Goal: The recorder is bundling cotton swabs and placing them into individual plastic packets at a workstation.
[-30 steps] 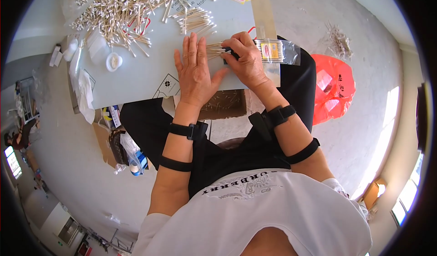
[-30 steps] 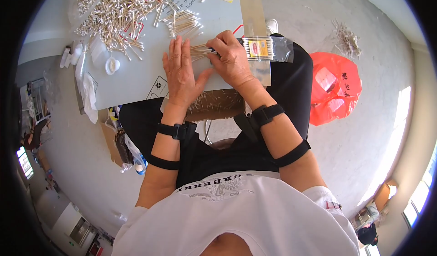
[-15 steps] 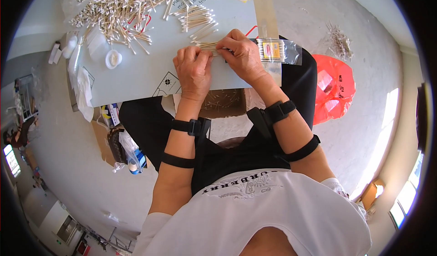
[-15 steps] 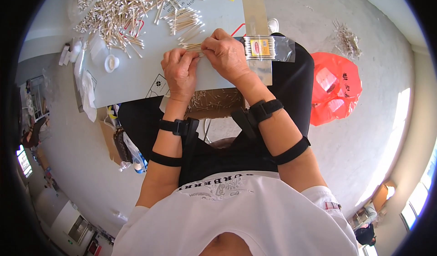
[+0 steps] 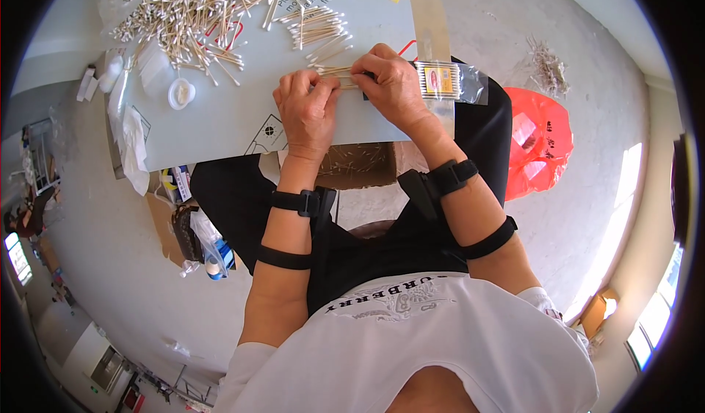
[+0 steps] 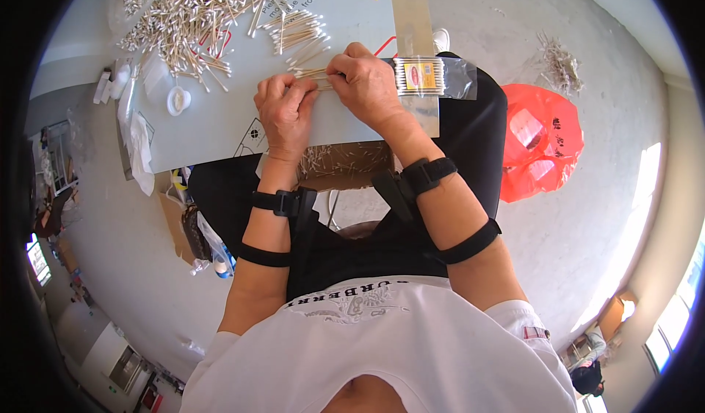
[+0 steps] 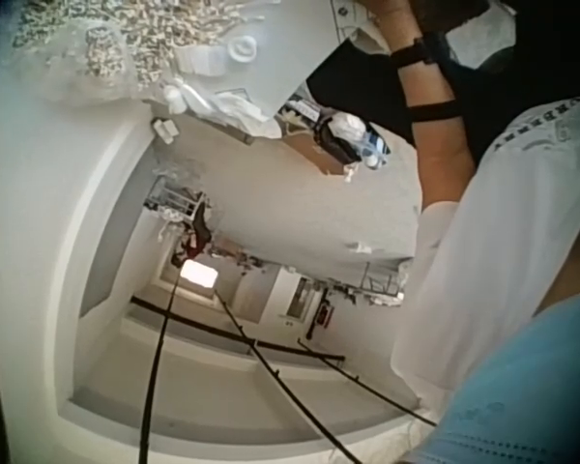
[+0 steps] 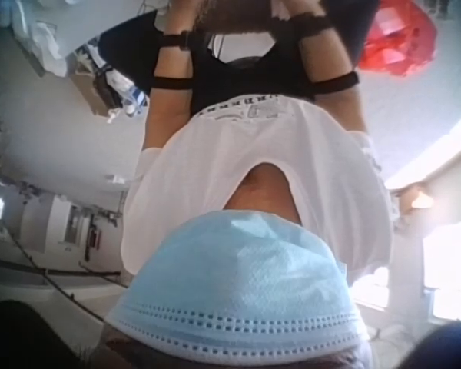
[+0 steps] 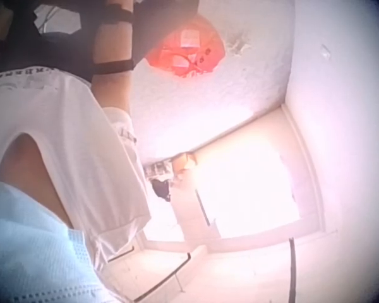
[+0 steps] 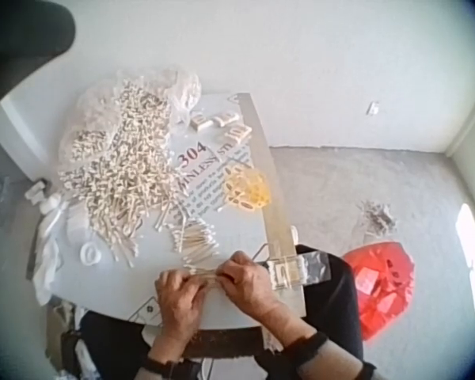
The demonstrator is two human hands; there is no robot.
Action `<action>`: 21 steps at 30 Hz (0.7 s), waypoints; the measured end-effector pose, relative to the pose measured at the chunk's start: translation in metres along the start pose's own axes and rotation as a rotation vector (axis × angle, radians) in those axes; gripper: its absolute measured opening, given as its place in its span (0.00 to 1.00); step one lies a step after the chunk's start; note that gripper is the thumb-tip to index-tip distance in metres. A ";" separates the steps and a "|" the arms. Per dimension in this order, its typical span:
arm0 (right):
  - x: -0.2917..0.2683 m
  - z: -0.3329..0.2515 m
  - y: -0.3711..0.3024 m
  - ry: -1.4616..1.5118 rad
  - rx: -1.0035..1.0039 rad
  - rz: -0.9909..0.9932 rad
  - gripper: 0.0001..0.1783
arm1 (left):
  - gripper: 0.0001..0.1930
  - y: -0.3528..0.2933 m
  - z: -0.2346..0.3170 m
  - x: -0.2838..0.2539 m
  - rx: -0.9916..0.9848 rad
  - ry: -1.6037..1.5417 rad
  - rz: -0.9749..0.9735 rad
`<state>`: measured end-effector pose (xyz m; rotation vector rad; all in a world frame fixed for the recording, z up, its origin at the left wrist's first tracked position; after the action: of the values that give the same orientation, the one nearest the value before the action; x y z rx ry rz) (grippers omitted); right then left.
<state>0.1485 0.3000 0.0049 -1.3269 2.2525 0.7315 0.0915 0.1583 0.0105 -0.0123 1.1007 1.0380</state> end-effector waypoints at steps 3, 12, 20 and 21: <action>0.000 0.002 0.000 -0.012 -0.002 0.019 0.04 | 0.11 -0.002 0.002 -0.001 0.005 -0.017 0.004; 0.000 0.000 0.000 0.000 0.042 -0.036 0.04 | 0.11 -0.004 0.002 -0.002 0.013 -0.043 0.009; 0.002 -0.002 -0.003 -0.047 0.008 -0.072 0.03 | 0.13 -0.004 0.004 -0.002 -0.011 -0.036 -0.019; 0.002 -0.003 -0.003 -0.041 0.004 -0.078 0.04 | 0.14 -0.004 0.004 -0.002 -0.006 -0.017 -0.036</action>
<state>0.1498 0.2958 0.0049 -1.3773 2.1568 0.7202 0.0970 0.1571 0.0120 -0.0282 1.0785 1.0077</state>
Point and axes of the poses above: each hand's wrist, its own y-axis towards the middle knuckle, its own x-axis out of the palm, z = x × y, the point moved 5 cm from there along y, towards the middle knuckle, and after that the axes turned 2 degrees about -x, right-handed, at the moved point
